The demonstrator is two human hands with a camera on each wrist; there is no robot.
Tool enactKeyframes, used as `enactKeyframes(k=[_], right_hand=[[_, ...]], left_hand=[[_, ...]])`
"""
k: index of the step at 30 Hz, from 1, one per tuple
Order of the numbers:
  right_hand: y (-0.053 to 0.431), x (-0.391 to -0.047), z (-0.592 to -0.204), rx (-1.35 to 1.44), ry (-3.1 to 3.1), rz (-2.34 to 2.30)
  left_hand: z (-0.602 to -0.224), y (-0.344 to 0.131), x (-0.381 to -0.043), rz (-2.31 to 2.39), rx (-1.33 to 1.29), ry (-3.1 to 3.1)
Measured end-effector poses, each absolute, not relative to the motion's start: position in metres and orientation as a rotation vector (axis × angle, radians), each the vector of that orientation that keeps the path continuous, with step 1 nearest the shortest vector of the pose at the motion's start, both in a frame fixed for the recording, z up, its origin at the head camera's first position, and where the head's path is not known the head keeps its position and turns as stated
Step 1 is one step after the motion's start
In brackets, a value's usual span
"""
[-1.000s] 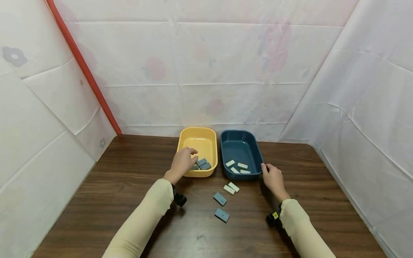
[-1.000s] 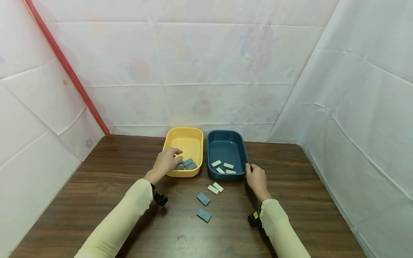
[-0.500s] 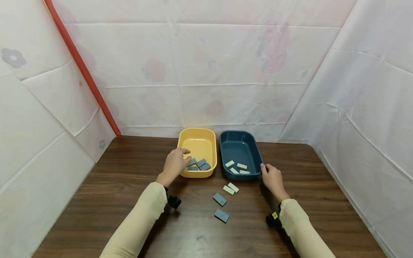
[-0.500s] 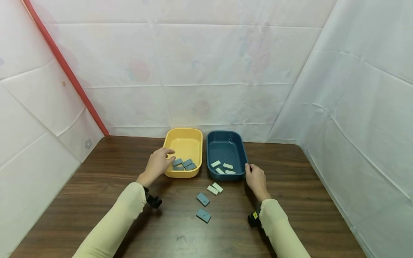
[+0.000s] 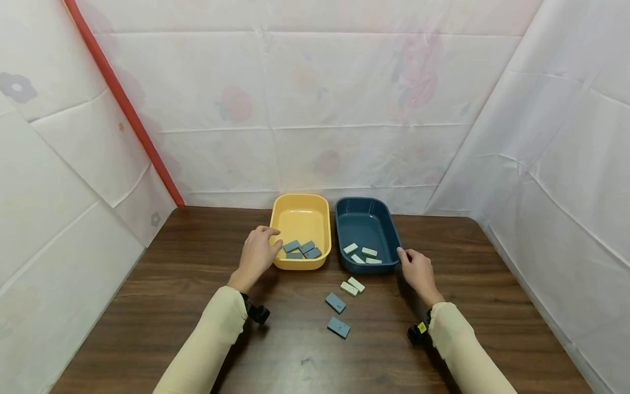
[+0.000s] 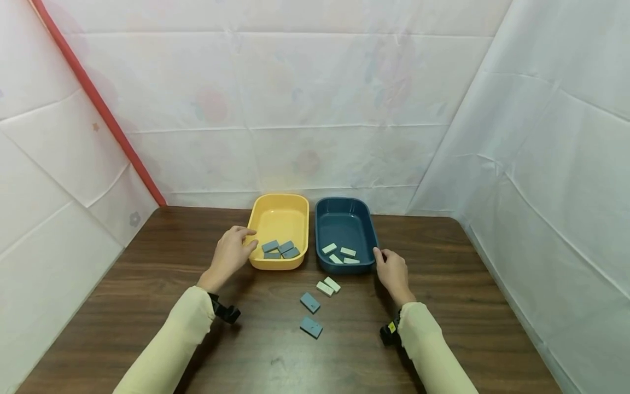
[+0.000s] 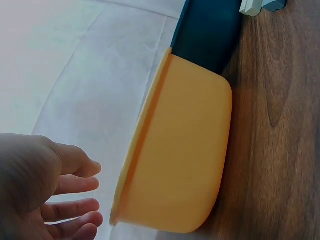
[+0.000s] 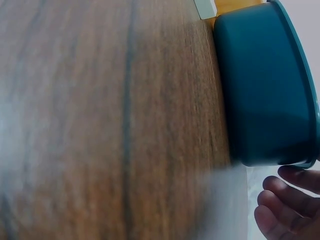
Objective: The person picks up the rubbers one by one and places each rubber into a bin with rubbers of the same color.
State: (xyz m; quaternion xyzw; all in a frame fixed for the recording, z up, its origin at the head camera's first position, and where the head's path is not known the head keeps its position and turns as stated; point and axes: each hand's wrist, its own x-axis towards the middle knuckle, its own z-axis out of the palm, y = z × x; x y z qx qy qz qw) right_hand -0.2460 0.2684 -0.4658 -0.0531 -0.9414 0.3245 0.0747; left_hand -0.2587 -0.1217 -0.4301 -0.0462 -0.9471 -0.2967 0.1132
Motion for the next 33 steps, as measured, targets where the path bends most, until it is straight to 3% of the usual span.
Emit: enactKeyframes(k=[19,33], right_hand=[[0.274,-0.233,-0.446,-0.067,-2.708,0.902],[0.26,-0.221,-0.434,0.345,-2.744,0.931]], left_hand=[[-0.452,-0.136,-0.253,-0.896,-0.072,-2.728],[-0.462,-0.137,-0.249,-0.965,-0.054,-2.654]])
